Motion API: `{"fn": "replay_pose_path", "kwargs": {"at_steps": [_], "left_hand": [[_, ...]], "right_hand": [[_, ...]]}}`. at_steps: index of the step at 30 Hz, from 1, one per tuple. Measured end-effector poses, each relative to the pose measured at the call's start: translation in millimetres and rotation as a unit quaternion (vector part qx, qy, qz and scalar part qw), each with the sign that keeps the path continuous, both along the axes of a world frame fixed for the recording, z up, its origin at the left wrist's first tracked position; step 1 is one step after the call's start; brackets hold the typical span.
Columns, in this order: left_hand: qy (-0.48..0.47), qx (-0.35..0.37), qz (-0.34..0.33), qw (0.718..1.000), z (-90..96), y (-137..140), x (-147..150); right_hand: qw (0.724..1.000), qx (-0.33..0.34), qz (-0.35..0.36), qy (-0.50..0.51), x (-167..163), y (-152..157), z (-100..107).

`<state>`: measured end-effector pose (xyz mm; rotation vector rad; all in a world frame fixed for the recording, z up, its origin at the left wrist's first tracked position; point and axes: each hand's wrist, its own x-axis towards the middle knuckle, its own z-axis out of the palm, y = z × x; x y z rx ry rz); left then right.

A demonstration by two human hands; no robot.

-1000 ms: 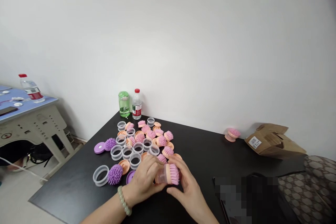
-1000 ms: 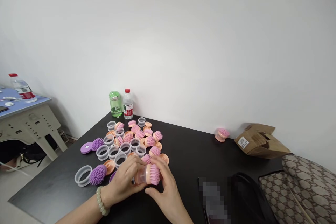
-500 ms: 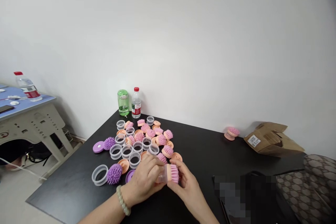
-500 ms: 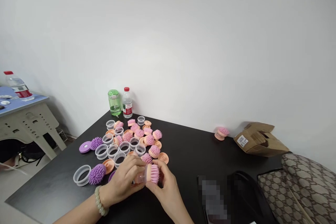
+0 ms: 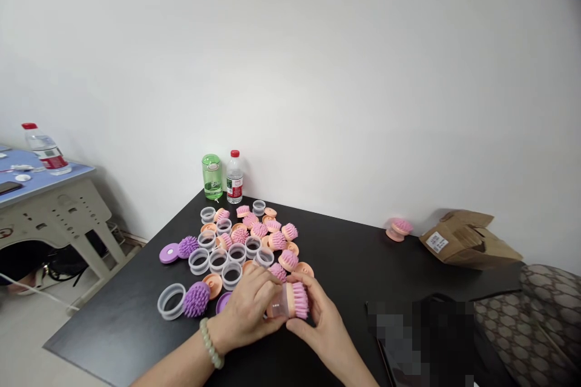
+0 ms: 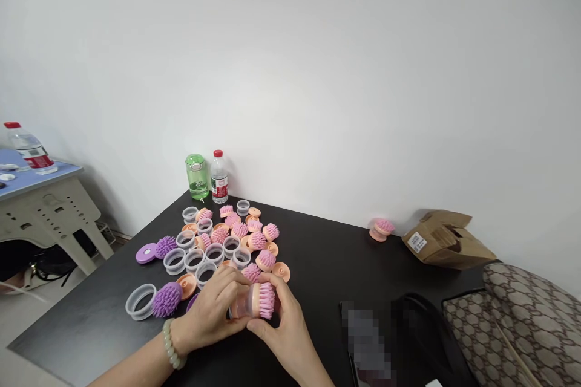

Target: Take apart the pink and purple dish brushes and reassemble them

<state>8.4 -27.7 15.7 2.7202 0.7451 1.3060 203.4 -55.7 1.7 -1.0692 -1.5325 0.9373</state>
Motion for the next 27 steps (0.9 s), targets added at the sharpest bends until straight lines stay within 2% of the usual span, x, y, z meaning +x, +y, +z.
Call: {"fn": "replay_pose_path", "kwargs": {"at_steps": [4, 7, 10, 12, 15, 17, 19, 21, 23, 25, 27], "left_hand": [[0.002, -0.056, -0.011, 0.998, -1.1, -0.9, -0.1], [-0.022, -0.18, -0.017, 0.983, -0.8, -2.6, -1.5], [-0.078, -0.302, -0.055, 0.949, 1.0, -4.2, -2.9], [-0.126, -0.382, -0.102, 0.91, 2.1, -4.2, -3.4], [-0.213, -0.509, -0.177, 0.815, 4.2, -2.3, -4.5], [-0.268, -0.558, -0.21, 0.757, 5.9, -0.3, -5.7], [-0.304, -0.57, -0.223, 0.73, 7.2, 1.6, -7.1], [-0.323, -0.561, -0.218, 0.73, 7.2, 3.2, -8.2], [-0.329, -0.541, -0.201, 0.747, 6.4, 4.4, -8.9], [-0.323, -0.524, -0.184, 0.766, 5.8, 5.0, -9.0], [-0.314, -0.512, -0.174, 0.781, 6.1, 5.0, -8.6]], "right_hand": [[0.999, -0.031, 0.011, 0.002, 3.3, 1.1, -1.6], [0.998, -0.019, 0.056, 0.014, 7.4, -1.9, 4.1], [0.994, 0.031, 0.1, 0.024, 9.8, -6.6, 13.2], [0.988, 0.086, 0.125, 0.021, 11.5, -8.9, 18.3], [0.98, 0.151, 0.126, 0.029, 20.0, -8.1, 22.8], [0.986, 0.143, 0.08, 0.038, 31.5, -4.1, 23.5], [0.997, 0.073, 0.024, 0.027, 46.0, 1.6, 22.8], [0.999, -0.023, -0.013, -0.028, 59.4, 7.1, 21.5], [0.988, -0.09, -0.038, -0.116, 67.4, 10.9, 19.7], [0.972, -0.104, -0.064, -0.199, 68.0, 13.1, 17.0], [0.962, -0.083, -0.091, -0.242, 62.8, 14.1, 12.4]]}}
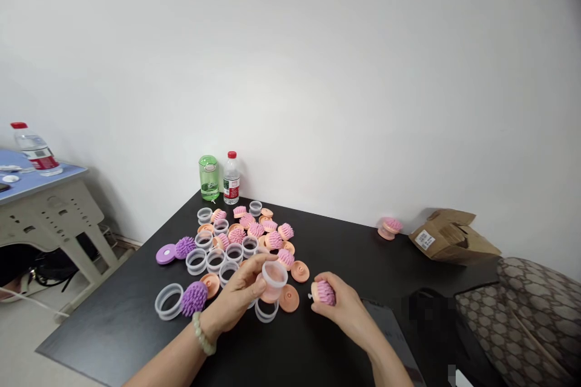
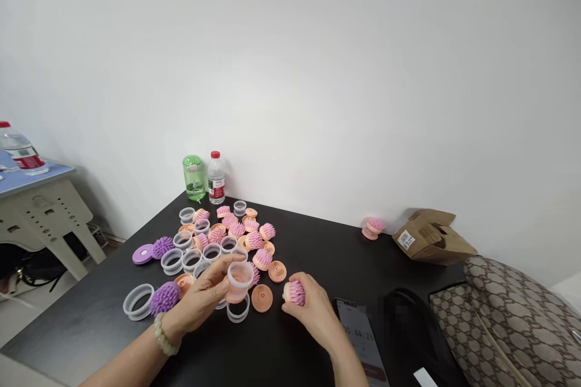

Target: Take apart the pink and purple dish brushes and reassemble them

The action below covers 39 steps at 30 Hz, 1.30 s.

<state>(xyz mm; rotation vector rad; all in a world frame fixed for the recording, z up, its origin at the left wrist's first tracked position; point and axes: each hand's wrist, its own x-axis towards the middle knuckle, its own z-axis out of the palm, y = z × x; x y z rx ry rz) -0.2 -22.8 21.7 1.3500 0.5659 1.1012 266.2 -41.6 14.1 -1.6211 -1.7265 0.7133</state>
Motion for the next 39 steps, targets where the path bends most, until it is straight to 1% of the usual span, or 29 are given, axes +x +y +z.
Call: {"fn": "replay_pose_path", "kwargs": {"at_steps": [4, 7, 10, 12, 14, 16, 18, 20, 23, 26, 29, 32, 34, 37, 39], "left_hand": [[0.006, 0.01, 0.016, 1.0, 0.3, 0.2, 2.1], [-0.008, 0.004, 0.03, 1.0, -1.1, 1.8, 4.0], [-0.008, 0.011, 0.043, 0.999, -1.4, 3.0, 4.8], [0.004, 0.022, 0.059, 0.998, -0.4, 2.7, 4.7], [0.022, 0.031, 0.055, 0.998, 0.8, 1.7, 4.4], [0.026, 0.034, 0.024, 0.999, 1.8, 0.4, 4.6], [0.019, 0.033, -0.009, 0.999, 2.3, -0.7, 5.6], [0.023, 0.037, -0.016, 0.999, 1.9, -1.7, 7.0], [0.085, 0.081, 0.015, 0.993, 0.3, -3.2, 8.6], [0.165, 0.16, 0.06, 0.971, -0.7, -4.7, 8.6], [0.211, 0.202, 0.084, 0.953, -1.2, -4.7, 7.5], [0.234, 0.213, 0.095, 0.944, -3.5, -2.4, 6.2], [0.24, 0.208, 0.099, 0.943, -6.2, -0.6, 5.8], [0.233, 0.181, 0.093, 0.951, -10.4, 0.8, 6.0], [0.217, 0.158, 0.086, 0.959, -11.9, 0.5, 6.5]], "right_hand": [[0.998, 0.059, 0.001, -0.012, -11.2, 1.6, -14.6], [0.998, 0.062, 0.004, 0.001, -10.1, 4.0, -23.7], [0.997, 0.076, -0.024, 0.002, -5.8, 6.4, -23.9], [0.993, 0.112, -0.035, 0.006, -6.2, 6.1, -18.4], [0.986, 0.167, -0.017, 0.017, -11.0, 3.1, -10.7], [0.974, 0.222, 0.028, 0.033, -20.1, -2.4, -4.2], [0.963, 0.251, 0.078, 0.051, -31.9, -9.3, -1.7], [0.958, 0.254, 0.115, 0.065, -44.2, -15.9, -3.5], [0.958, 0.239, 0.136, 0.089, -58.9, -22.3, -9.1], [0.963, 0.204, 0.131, 0.119, -65.6, -23.4, -11.1], [0.968, 0.168, 0.129, 0.137, -66.4, -22.0, -9.5], [0.969, 0.159, 0.129, 0.137, -66.3, -21.6, -8.9], [0.968, 0.172, 0.126, 0.136, -66.7, -22.3, -9.8], [0.961, 0.218, 0.117, 0.127, -66.7, -23.7, -11.5], [0.958, 0.233, 0.114, 0.12, -65.5, -24.2, -12.2]]}}
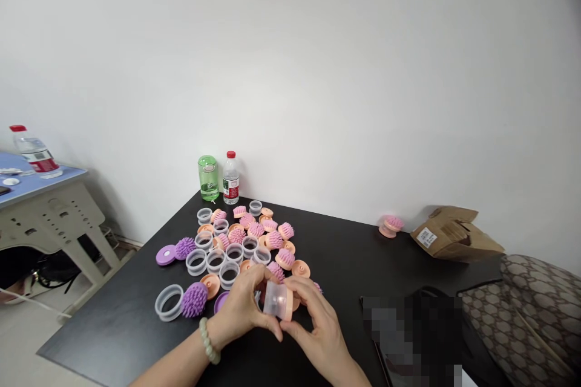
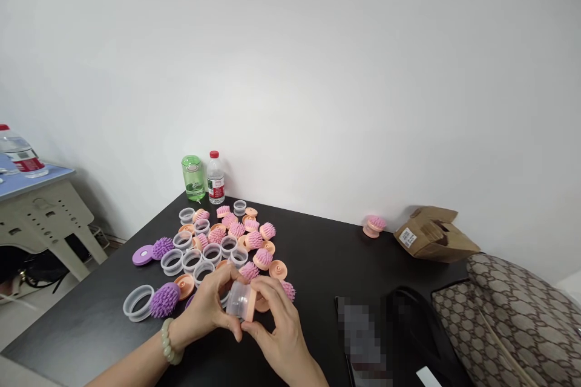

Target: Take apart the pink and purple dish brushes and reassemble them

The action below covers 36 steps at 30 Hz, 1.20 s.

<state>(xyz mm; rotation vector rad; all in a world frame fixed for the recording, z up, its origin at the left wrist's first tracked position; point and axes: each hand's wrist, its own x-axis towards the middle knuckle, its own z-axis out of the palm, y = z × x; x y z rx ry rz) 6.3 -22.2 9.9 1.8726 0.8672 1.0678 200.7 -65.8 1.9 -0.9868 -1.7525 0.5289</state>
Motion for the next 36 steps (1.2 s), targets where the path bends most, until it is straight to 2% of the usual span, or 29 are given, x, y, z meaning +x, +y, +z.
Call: {"fn": "replay_pose_path", "kwargs": {"at_steps": [3, 8, 14, 18, 20, 23, 25, 27, 29, 31, 34, 36], "left_hand": [[-0.005, -0.002, 0.009, 1.0, 0.9, -1.1, 0.4], [0.04, 0.086, 0.004, 0.995, 3.8, -1.4, -0.4], [0.044, 0.077, 0.009, 0.996, 0.6, 0.3, -0.8], [0.063, 0.088, 0.005, 0.994, 0.4, -0.9, 0.7], [0.064, 0.08, 0.009, 0.995, 0.8, -1.7, 1.0], [0.049, 0.076, 0.031, 0.995, 3.1, -1.8, -1.0], [0.051, 0.107, 0.046, 0.992, 6.9, -1.8, -3.6], [0.081, 0.168, 0.035, 0.982, 11.7, -2.9, -5.7], [0.124, 0.239, 0.001, 0.963, 15.5, -5.3, -5.8], [0.166, 0.294, -0.037, 0.94, 16.0, -8.3, -3.6], [0.229, 0.32, -0.068, 0.917, 11.2, -11.9, 1.4], [0.271, 0.322, -0.081, 0.904, 7.2, -12.8, 4.0]], "right_hand": [[0.999, -0.032, 0.018, 0.023, 2.9, 0.6, -0.5], [0.991, -0.11, 0.055, 0.044, 4.2, 1.1, 1.8], [0.986, -0.123, 0.086, 0.072, 2.0, 0.5, 6.5], [0.985, -0.146, 0.078, 0.043, 1.8, 0.5, 9.5], [0.99, -0.133, 0.054, 0.016, 3.0, -0.4, 12.0], [0.999, -0.051, -0.001, 0.0, 8.8, 0.3, 14.3], [0.998, -0.001, -0.056, 0.028, 17.4, 4.2, 13.6], [0.991, 0.002, -0.103, 0.084, 31.1, 10.2, 12.1], [0.983, -0.045, -0.125, 0.129, 49.6, 16.2, 11.2], [0.977, -0.123, -0.126, 0.119, 69.5, 19.7, 11.9], [0.963, -0.244, -0.113, -0.006, 91.4, 19.4, 14.4], [0.947, -0.281, -0.108, -0.112, 95.6, 17.8, 15.1]]}}
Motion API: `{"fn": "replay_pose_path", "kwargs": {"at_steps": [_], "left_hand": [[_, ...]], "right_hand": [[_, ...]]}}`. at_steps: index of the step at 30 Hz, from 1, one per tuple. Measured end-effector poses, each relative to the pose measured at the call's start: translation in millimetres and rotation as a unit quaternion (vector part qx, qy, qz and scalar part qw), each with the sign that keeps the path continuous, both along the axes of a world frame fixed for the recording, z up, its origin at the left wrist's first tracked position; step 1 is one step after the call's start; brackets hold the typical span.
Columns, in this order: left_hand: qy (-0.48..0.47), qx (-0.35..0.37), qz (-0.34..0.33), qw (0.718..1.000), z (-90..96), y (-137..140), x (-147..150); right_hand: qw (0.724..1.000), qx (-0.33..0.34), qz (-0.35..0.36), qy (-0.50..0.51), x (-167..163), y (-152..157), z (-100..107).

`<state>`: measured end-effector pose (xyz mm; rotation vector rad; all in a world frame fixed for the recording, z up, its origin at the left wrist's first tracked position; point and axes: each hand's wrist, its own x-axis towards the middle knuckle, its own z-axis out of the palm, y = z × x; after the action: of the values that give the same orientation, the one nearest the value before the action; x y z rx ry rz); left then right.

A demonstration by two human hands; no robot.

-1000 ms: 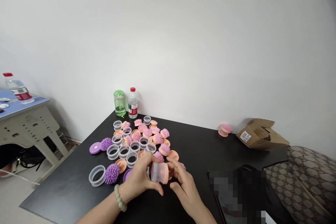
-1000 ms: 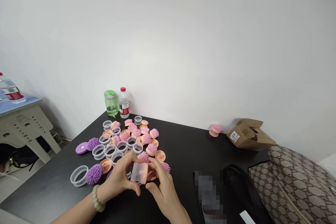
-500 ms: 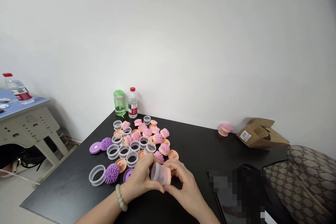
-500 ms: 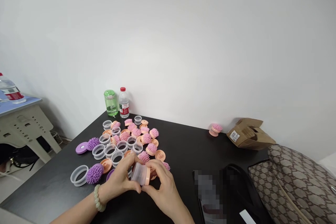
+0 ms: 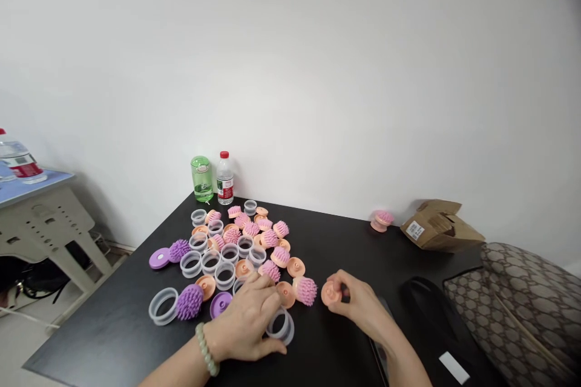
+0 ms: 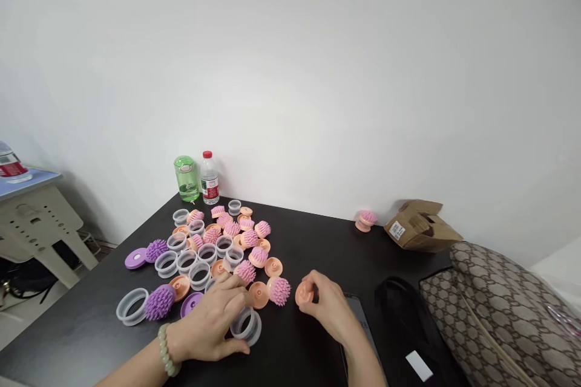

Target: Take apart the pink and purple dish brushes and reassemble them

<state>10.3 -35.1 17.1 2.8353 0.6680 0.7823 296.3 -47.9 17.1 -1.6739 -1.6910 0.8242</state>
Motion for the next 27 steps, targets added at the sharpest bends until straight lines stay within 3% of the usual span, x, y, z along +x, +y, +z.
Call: {"fn": "replay_pose_path", "kwargs": {"at_steps": [5, 13, 17, 21, 27], "left_hand": [[0.082, 0.013, 0.01, 0.997, -2.3, 0.5, 2.7], [0.098, 0.018, 0.083, 0.992, -0.3, 0.2, 5.6], [0.049, 0.018, 0.054, 0.997, 3.1, -0.9, 4.4], [0.011, 0.046, 0.031, 0.998, 3.3, -2.5, 3.4], [-0.038, 0.099, 0.012, 0.994, -0.9, -2.7, 4.8]], "right_hand": [[0.99, -0.006, 0.042, -0.136, -20.1, 1.6, -5.6], [0.987, 0.096, 0.021, -0.124, -44.5, 8.9, -23.9], [0.985, 0.113, -0.004, -0.132, -33.5, 7.2, -18.4], [0.966, 0.116, -0.021, -0.228, -14.8, 15.2, 0.2], [0.932, 0.103, -0.116, -0.328, 50.3, 77.4, 19.1]]}}
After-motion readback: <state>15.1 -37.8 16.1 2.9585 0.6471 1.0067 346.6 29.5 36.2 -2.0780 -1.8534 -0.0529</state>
